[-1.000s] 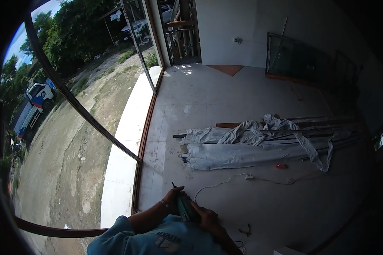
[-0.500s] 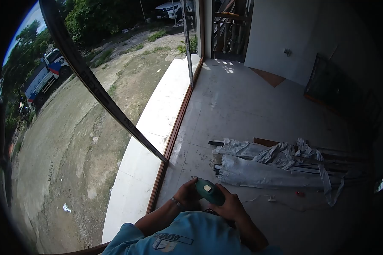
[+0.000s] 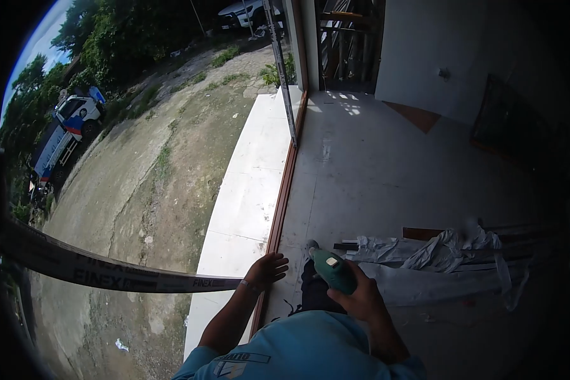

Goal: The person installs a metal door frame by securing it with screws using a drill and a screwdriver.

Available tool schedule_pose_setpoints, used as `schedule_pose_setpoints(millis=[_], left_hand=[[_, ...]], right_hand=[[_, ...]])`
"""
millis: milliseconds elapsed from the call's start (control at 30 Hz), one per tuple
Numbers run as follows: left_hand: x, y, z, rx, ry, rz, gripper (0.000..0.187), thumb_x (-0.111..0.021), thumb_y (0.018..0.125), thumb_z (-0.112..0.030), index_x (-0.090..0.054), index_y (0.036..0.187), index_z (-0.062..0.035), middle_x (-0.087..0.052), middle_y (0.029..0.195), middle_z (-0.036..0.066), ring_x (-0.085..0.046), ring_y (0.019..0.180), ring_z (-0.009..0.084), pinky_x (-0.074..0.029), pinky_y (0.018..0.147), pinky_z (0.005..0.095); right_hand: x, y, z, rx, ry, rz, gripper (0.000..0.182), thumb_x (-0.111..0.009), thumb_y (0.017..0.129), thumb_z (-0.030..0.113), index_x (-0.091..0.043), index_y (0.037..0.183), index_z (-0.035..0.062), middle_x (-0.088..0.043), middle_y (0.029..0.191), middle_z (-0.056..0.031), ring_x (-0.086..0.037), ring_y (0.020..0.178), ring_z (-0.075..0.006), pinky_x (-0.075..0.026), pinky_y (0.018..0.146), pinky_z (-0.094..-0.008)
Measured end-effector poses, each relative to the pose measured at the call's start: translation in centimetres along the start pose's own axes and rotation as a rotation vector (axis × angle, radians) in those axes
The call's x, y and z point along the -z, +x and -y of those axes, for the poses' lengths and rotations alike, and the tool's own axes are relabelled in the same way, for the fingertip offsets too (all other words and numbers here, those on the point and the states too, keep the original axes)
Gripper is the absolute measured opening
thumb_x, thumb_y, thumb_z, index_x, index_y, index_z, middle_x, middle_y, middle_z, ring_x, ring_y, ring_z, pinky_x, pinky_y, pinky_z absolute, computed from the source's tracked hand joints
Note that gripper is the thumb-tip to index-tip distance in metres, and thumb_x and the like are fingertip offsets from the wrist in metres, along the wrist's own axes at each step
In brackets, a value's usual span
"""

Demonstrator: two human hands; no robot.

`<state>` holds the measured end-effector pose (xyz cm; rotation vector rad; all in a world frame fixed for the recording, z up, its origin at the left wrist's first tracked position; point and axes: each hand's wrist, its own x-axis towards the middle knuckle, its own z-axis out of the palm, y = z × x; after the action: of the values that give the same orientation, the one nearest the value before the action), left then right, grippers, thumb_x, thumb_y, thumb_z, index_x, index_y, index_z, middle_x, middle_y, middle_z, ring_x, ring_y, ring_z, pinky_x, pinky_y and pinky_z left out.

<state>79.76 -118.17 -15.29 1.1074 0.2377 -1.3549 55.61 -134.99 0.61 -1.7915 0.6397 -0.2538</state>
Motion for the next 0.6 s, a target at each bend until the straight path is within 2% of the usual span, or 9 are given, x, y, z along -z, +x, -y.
schedule_pose_setpoints(millis=[67, 100, 200, 233, 267, 400, 467, 533, 600], left_hand=[[4.2, 6.7, -7.0, -0.145, 0.062, -0.159, 0.043, -0.049, 0.096, -0.038, -0.051, 0.124, -0.0055, -0.063, 0.117, 0.014, -0.061, 0.101, 0.0264, -0.048, 0.088, 0.0393], [6.7, 9.7, -10.4, -0.222, 0.148, -0.384, 0.046, -0.053, 0.093, -0.038, -0.051, 0.123, -0.0037, -0.065, 0.111, 0.012, -0.062, 0.095, 0.0237, -0.049, 0.080, 0.0380], [20.5, 19.3, -16.1, -0.365, 0.665, -0.966, 0.029, -0.063, 0.087, -0.024, -0.062, 0.104, -0.0007, -0.066, 0.082, 0.006, -0.057, 0.057, 0.0128, -0.040, 0.044, 0.0276], [19.6, 17.9, -18.6, -0.268, 0.609, -0.954, 0.031, -0.063, 0.087, -0.025, -0.061, 0.106, -0.0013, -0.067, 0.082, 0.006, -0.057, 0.057, 0.0127, -0.040, 0.045, 0.0266], [18.2, 16.6, -20.1, -0.230, 0.431, -0.935, 0.030, -0.063, 0.086, -0.029, -0.067, 0.100, -0.0031, -0.068, 0.080, 0.008, -0.064, 0.071, 0.0148, -0.048, 0.053, 0.0302], [18.0, 15.0, -22.4, -0.221, 0.267, -0.789, 0.032, -0.063, 0.086, -0.028, -0.063, 0.107, -0.0025, -0.068, 0.083, 0.007, -0.062, 0.066, 0.0147, -0.042, 0.047, 0.0254], [21.3, 16.2, -20.5, -0.099, 0.280, -0.874, 0.033, -0.062, 0.087, -0.028, -0.062, 0.108, -0.0025, -0.067, 0.085, 0.007, -0.061, 0.064, 0.0133, -0.040, 0.047, 0.0230], [24.6, 17.5, -18.4, 0.169, 0.066, -0.920, 0.032, -0.061, 0.087, -0.030, -0.060, 0.109, -0.0068, -0.066, 0.085, 0.006, -0.060, 0.064, 0.0172, -0.044, 0.051, 0.0353], [29.4, 19.2, -15.6, 0.391, -0.153, -0.872, 0.036, -0.059, 0.088, -0.035, -0.057, 0.114, -0.0094, -0.066, 0.099, 0.010, -0.062, 0.081, 0.0245, -0.048, 0.064, 0.0449]], right_hand=[[-0.5, 6.3, -0.1, -0.043, -0.074, -0.007, 0.071, -0.080, 0.071, 0.025, -0.048, 0.130, 0.0013, -0.062, 0.116, -0.0189, -0.060, 0.110, -0.0271, -0.046, 0.095, -0.0375], [-0.7, 9.7, -0.8, -0.039, -0.107, 0.017, 0.073, -0.080, 0.071, 0.026, -0.047, 0.131, 0.0012, -0.061, 0.117, -0.0200, -0.060, 0.112, -0.0286, -0.046, 0.095, -0.0383], [-0.8, 19.8, 1.9, -0.074, -0.174, 0.086, 0.080, -0.080, 0.070, 0.027, -0.042, 0.136, 0.0010, -0.060, 0.120, -0.0225, -0.059, 0.114, -0.0320, -0.046, 0.096, -0.0393], [-0.8, 22.8, 2.9, -0.105, -0.193, 0.135, 0.082, -0.079, 0.070, 0.026, -0.040, 0.138, 0.0008, -0.059, 0.121, -0.0235, -0.058, 0.115, -0.0328, -0.046, 0.096, -0.0395], [-0.8, 25.6, 4.0, -0.140, -0.215, 0.187, 0.083, -0.079, 0.070, 0.026, -0.039, 0.139, 0.0005, -0.059, 0.122, -0.0244, -0.058, 0.115, -0.0336, -0.046, 0.097, -0.0396], [-1.0, 36.7, 8.0, -0.167, -0.277, 0.234, 0.084, -0.078, 0.070, 0.025, -0.038, 0.139, 0.0001, -0.061, 0.117, -0.0258, -0.062, 0.109, -0.0351, -0.048, 0.093, -0.0396], [-1.9, 42.2, 7.8, -0.120, -0.267, 0.227, 0.084, -0.078, 0.069, 0.026, -0.038, 0.139, 0.0008, -0.062, 0.115, -0.0257, -0.063, 0.106, -0.0352, -0.049, 0.091, -0.0392], [-3.0, 48.3, 8.8, -0.205, -0.322, 0.254, 0.084, -0.078, 0.069, 0.026, -0.039, 0.139, 0.0010, -0.062, 0.114, -0.0259, -0.063, 0.106, -0.0352, -0.050, 0.090, -0.0388], [-5.0, 54.4, 8.4, -0.217, -0.328, 0.256, 0.085, -0.079, 0.069, 0.027, -0.039, 0.139, 0.0012, -0.062, 0.114, -0.0256, -0.063, 0.106, -0.0347, -0.050, 0.090, -0.0382]])
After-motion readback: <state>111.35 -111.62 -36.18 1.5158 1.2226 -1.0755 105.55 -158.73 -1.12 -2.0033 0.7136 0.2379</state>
